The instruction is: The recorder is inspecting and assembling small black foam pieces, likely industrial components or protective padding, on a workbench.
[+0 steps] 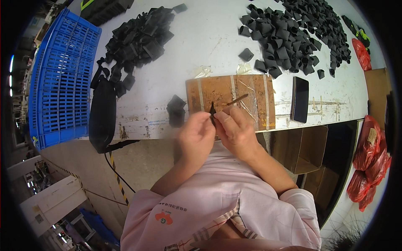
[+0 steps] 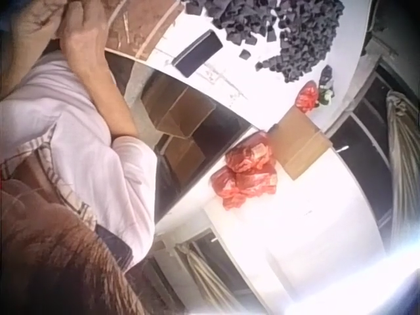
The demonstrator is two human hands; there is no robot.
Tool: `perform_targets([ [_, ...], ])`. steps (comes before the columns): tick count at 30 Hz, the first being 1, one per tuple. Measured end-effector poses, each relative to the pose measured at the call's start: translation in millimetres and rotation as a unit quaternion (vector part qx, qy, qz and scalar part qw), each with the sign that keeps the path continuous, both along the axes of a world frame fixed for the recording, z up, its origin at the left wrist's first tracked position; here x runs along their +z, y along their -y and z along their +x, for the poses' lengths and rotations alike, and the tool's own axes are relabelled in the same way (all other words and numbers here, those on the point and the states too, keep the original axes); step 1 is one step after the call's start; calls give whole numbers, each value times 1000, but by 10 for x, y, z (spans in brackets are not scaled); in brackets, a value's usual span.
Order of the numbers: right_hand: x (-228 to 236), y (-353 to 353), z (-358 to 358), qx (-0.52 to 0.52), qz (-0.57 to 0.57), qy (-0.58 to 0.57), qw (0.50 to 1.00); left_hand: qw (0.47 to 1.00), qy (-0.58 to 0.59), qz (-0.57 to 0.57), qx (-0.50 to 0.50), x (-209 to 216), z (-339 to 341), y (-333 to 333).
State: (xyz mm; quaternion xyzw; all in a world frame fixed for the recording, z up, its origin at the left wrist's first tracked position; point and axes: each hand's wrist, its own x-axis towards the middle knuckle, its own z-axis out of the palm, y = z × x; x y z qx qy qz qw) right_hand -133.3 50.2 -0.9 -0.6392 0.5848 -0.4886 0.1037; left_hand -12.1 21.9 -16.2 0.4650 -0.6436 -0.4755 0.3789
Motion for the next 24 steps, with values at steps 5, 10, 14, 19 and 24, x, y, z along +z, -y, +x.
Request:
perform_targets([
  [5,-71,-67,-36,-92,19,-21,995,919,-213,332,-2,279,-67,210],
  [10,25,-105,-133,-30,185,537,822,680,-476,530,-171,341,-22,335],
  [14,41,-175,-201,145,213,796,548,931,-198,291,-95,427,-173,181],
  [19,201,-163,-322,142,282,676,665,989,-127,77,-21,425,-261,122],
  [24,714,42,-467,122,203,478,846,647,-557,467,-228,633,-199,444],
])
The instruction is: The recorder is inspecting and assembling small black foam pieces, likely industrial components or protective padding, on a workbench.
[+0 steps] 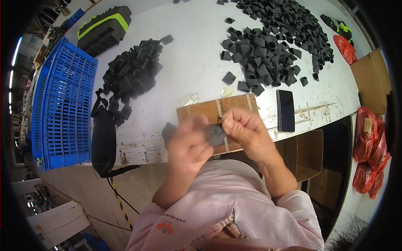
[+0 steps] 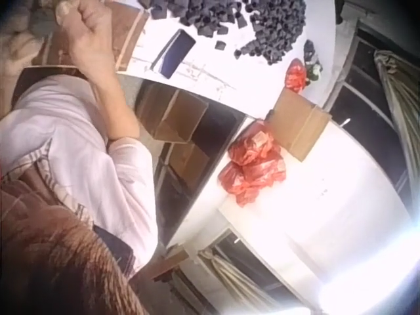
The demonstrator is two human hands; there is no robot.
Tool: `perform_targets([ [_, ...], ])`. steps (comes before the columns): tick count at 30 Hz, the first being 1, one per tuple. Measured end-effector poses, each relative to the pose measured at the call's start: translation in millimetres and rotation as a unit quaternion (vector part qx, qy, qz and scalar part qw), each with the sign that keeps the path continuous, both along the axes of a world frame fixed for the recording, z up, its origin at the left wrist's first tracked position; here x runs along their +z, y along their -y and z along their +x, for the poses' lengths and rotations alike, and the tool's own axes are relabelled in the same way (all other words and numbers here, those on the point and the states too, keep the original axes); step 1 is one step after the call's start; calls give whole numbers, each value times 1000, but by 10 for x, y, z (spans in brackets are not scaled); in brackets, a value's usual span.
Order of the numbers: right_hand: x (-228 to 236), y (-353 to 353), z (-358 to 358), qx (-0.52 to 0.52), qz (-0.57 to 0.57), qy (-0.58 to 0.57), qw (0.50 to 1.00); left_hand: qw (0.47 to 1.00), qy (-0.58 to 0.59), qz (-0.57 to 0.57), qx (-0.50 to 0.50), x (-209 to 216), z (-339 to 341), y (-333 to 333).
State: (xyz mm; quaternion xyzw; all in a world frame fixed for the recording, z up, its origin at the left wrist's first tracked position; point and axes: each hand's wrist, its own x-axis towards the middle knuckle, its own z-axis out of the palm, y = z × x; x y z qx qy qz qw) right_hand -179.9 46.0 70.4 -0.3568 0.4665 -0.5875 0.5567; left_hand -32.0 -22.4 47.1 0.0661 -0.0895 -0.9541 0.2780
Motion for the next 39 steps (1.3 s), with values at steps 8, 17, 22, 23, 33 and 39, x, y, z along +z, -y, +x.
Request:
perform_targets([
  [8,-334,106,-129,41,38,112,992,975,212,-67,23,-55,-91,-42],
  [17,-368,205,-161,40,4,27,999,992,125,-20,18,-136,-116,10],
  [22,-317,130,-139,13,20,-54,998,936,256,-206,125,-130,-153,-76],
  [23,-313,123,-137,11,18,-55,998,869,339,-308,186,-107,-173,-76],
  [33,-96,-33,40,-216,-222,-570,761,727,307,-544,285,0,-244,61],
  [39,-96,64,74,-234,-258,-592,727,905,235,-245,257,18,-195,8],
])
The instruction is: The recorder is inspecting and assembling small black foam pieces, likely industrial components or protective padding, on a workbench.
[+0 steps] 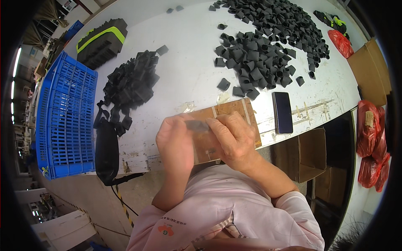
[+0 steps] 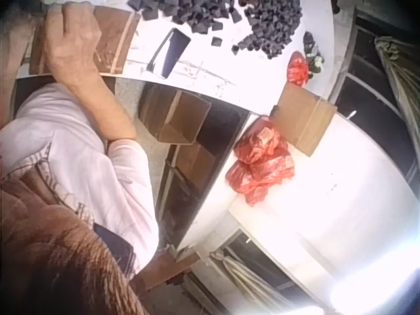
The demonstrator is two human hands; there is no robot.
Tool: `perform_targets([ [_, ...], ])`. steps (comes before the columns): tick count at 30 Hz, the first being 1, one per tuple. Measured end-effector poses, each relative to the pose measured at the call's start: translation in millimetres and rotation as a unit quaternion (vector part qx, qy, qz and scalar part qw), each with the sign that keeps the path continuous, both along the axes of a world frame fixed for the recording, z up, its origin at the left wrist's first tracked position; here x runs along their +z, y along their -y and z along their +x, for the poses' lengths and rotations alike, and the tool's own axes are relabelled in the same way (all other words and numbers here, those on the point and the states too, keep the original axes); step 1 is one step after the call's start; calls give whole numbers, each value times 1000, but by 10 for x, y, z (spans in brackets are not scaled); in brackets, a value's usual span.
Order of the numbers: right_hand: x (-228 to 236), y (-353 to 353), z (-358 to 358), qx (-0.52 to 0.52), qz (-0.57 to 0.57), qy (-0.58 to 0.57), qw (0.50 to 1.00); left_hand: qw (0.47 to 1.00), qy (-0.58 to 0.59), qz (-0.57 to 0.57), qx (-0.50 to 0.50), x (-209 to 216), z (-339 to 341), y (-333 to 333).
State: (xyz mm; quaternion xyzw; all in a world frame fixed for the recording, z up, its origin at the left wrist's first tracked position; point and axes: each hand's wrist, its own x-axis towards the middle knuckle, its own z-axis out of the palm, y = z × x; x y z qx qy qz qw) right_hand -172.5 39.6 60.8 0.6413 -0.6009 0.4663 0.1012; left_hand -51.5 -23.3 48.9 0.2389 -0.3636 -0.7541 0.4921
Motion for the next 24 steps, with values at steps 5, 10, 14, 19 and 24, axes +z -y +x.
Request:
perform_targets([
  [5,-196,13,-80,42,12,17,999,999,24,-26,12,-73,23,-62],
  [10,-196,-12,-46,41,28,25,998,997,41,-57,10,-146,60,-27],
  [14,-132,-14,-59,53,28,48,997,999,23,-47,13,-175,52,-35],
  [19,-136,24,-126,65,57,19,996,990,72,-101,61,-215,43,-25],
  [24,143,143,-556,193,110,667,711,895,392,-132,165,-632,466,178],
])
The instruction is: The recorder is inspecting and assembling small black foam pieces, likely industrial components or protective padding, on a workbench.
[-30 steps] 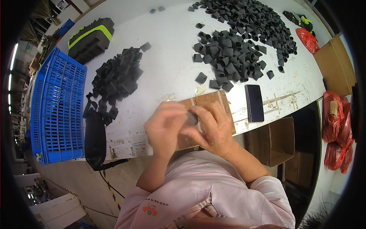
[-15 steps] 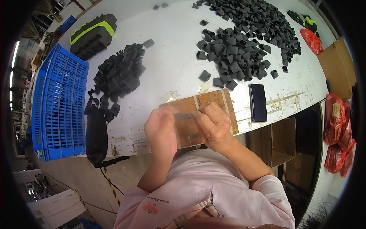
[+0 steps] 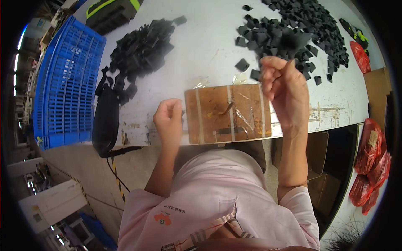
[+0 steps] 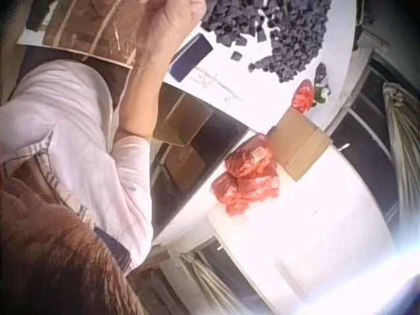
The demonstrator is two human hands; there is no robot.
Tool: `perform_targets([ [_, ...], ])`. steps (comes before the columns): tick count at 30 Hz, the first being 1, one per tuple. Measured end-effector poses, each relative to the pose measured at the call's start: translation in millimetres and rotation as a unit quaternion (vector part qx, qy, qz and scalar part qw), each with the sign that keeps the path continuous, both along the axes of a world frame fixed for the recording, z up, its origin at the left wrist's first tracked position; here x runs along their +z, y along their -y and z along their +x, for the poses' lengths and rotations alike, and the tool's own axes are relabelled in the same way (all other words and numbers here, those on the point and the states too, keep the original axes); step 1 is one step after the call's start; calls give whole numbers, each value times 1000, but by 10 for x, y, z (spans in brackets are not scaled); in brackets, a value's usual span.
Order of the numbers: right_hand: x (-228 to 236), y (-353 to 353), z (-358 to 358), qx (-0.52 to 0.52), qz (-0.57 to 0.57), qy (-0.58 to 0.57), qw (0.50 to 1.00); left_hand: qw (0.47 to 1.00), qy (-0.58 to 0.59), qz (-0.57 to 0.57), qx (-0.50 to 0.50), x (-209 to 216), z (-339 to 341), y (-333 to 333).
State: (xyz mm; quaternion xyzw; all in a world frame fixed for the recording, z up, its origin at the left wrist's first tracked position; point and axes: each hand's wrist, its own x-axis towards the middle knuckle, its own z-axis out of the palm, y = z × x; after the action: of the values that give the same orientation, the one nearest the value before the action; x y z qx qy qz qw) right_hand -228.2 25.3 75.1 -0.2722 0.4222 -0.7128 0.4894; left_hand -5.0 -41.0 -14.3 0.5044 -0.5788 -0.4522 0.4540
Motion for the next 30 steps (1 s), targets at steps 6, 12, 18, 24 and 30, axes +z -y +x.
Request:
perform_targets([
  [6,-582,-357,399,82,194,-31,977,934,356,22,-8,-589,445,-3],
  [12,-847,-453,668,230,246,-95,937,920,386,-64,11,-623,500,-117],
  [18,-975,-383,808,233,227,-146,934,896,431,-102,15,-786,649,-210],
  [24,-1037,-345,965,226,216,-228,922,964,259,-51,47,-597,630,-232],
  [30,-981,-255,1207,65,88,-157,981,887,-313,329,-84,-166,320,-399],
])
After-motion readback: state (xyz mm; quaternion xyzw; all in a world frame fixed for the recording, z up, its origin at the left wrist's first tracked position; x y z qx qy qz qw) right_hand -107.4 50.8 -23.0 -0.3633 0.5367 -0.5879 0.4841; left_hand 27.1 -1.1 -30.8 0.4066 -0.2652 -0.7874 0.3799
